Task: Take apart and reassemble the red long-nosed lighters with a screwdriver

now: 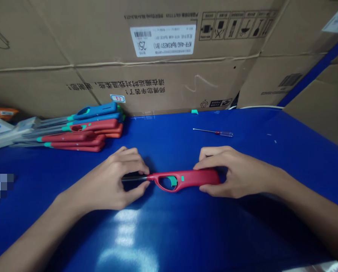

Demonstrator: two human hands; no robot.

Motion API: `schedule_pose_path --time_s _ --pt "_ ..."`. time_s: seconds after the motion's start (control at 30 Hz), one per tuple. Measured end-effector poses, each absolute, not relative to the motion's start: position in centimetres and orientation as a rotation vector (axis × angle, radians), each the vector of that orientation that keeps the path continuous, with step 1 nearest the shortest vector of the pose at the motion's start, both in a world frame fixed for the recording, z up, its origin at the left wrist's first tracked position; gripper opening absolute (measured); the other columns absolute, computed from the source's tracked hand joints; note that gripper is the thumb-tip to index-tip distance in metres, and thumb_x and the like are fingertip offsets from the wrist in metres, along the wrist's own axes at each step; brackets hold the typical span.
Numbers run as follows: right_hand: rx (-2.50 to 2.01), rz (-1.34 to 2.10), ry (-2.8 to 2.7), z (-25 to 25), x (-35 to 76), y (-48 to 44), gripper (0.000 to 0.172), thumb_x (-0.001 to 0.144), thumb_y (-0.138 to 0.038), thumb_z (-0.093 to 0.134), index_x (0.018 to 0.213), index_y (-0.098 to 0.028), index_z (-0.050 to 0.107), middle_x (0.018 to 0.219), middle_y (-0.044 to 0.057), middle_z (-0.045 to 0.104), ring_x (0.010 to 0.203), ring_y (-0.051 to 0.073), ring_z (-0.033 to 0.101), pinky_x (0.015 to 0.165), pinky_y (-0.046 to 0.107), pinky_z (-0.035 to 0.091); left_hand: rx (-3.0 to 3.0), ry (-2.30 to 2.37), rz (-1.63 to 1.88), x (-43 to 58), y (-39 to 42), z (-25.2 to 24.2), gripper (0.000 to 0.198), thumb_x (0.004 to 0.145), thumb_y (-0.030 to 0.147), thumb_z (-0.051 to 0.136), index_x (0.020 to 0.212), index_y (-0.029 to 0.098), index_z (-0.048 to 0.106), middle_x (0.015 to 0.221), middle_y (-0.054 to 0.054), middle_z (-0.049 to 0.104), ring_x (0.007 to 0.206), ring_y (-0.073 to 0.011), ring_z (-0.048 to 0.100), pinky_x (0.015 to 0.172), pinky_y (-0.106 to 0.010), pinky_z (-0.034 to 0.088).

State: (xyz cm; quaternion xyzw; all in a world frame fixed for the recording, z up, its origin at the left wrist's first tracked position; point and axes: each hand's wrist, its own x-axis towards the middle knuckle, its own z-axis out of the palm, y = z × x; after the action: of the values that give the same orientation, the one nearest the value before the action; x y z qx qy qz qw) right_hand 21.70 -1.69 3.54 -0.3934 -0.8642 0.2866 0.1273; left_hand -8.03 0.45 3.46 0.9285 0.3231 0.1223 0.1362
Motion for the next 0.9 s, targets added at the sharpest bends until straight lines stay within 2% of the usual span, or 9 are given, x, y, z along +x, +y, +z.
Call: schedule_pose_path --time_s 0.13,0.7,0.9 --pt "-1.155 0.819 -2.527 3.38 21.56 -1.74 0.017 0.074 -0.025 0.072 0.09 -0.02 0.072 0.084 0.001 0.058 0.067 0.011 0.054 0.061 0.025 0.042 2.713 0.938 0.309 -8.02 0.55 3.38 0.011 0.081 0.024 0.058 0.085 0.02 0.067 0.082 -0.004 0.064 0.077 -0.0192 0.057 0.078 -0.038 0.045" --pt "-1.22 0.763 -2.593 3.05 20.96 -1.91 0.017 0.077 -0.028 0.07 0.093 -0.022 0.072 0.086 0.001 0.058 0.071 0.013 0.056 0.065 0.027 0.043 2.746 0.924 0.173 -8.06 0.69 3.2 0.015 0.081 0.02 0.057 0.091 0.019 0.068 0.085 -0.004 0.063 0.08 -0.0197 0.056 0.078 -0.037 0.044" --pt "-1.231 0.721 -2.609 2.85 20.94 -1.9 0.017 0.079 -0.029 0.068 0.095 -0.024 0.071 0.088 0.001 0.058 0.073 0.013 0.056 0.064 0.027 0.043 2.745 0.903 0.201 -8.08 0.76 3.08 0.018 0.089 0.026 0.053 0.091 0.02 0.07 0.085 -0.004 0.064 0.079 -0.0193 0.057 0.076 -0.035 0.045"
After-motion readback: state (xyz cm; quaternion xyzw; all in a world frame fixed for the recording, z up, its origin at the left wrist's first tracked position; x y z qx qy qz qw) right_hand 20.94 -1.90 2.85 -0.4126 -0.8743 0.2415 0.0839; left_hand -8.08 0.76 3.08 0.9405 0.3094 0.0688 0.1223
